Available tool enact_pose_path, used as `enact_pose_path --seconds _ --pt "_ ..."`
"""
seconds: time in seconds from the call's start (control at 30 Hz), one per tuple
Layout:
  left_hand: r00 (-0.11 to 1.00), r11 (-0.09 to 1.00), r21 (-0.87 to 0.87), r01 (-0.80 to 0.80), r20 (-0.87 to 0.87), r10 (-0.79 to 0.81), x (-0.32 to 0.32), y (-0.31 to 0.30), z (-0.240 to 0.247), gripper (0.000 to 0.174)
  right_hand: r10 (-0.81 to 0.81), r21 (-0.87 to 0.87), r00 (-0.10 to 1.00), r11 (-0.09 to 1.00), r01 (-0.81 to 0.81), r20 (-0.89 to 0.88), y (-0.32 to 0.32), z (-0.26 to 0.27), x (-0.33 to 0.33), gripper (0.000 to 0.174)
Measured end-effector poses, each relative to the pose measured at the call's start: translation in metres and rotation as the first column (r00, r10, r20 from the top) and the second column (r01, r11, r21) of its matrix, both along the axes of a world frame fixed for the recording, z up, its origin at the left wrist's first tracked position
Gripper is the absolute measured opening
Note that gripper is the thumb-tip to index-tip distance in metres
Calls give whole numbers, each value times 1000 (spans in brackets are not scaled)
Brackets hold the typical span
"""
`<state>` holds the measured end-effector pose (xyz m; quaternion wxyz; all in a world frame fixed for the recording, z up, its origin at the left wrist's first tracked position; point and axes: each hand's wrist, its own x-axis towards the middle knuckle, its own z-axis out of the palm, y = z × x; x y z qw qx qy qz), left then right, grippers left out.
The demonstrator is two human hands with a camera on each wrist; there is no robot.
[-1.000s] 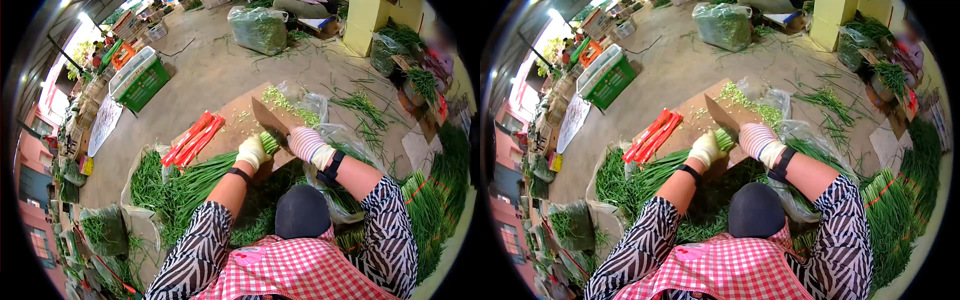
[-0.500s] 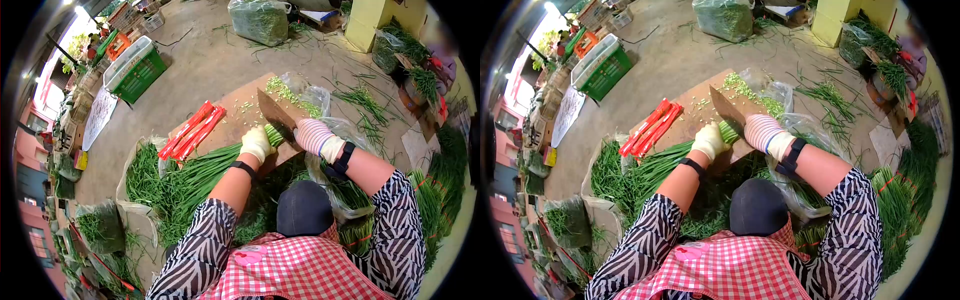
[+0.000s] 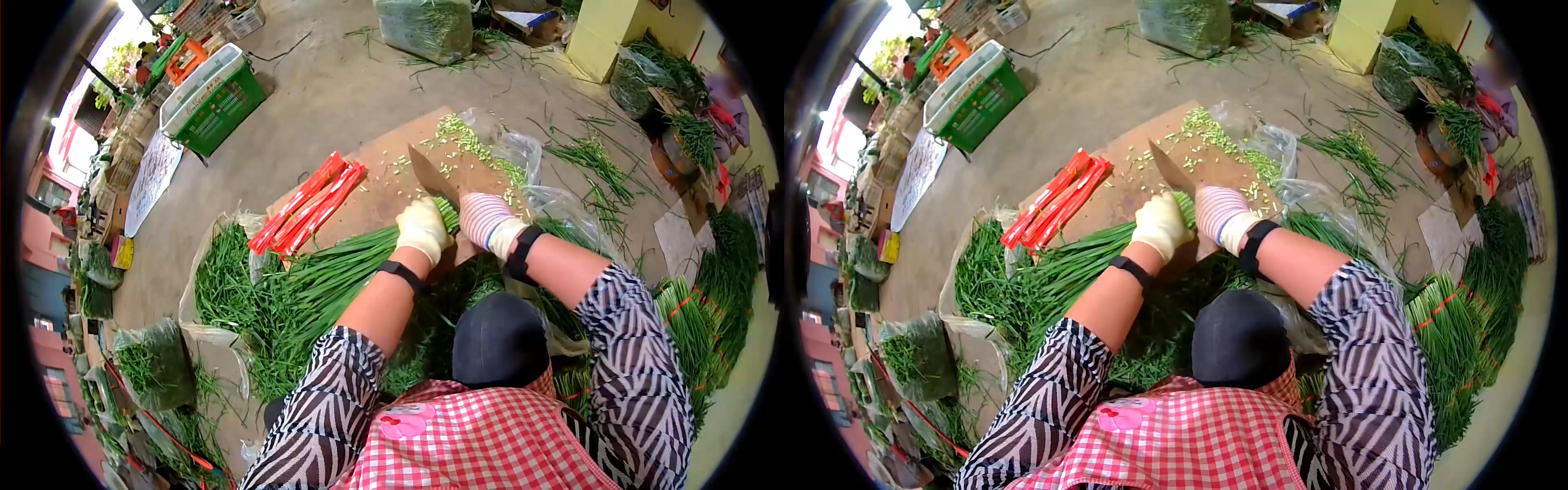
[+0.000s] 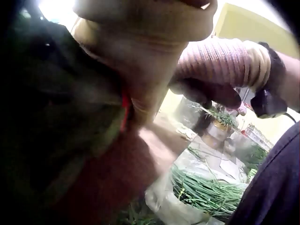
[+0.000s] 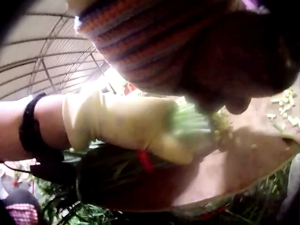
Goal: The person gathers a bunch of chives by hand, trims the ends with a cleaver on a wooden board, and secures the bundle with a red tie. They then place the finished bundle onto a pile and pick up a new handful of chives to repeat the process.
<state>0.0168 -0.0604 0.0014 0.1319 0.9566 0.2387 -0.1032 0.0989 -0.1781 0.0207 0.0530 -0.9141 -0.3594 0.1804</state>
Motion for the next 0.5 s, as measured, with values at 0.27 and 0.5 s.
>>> enact_pose_path --seconds 0.27,0.5 --pt "997 998 61 15 -81 -10 -13 -4 10 123 -34 125 999 992 33 5 -26 -24 26 25" --pt "998 989 137 58 -7 -58 -53 5 5 126 -80 294 975 956 16 207 -41 -13 64 26"
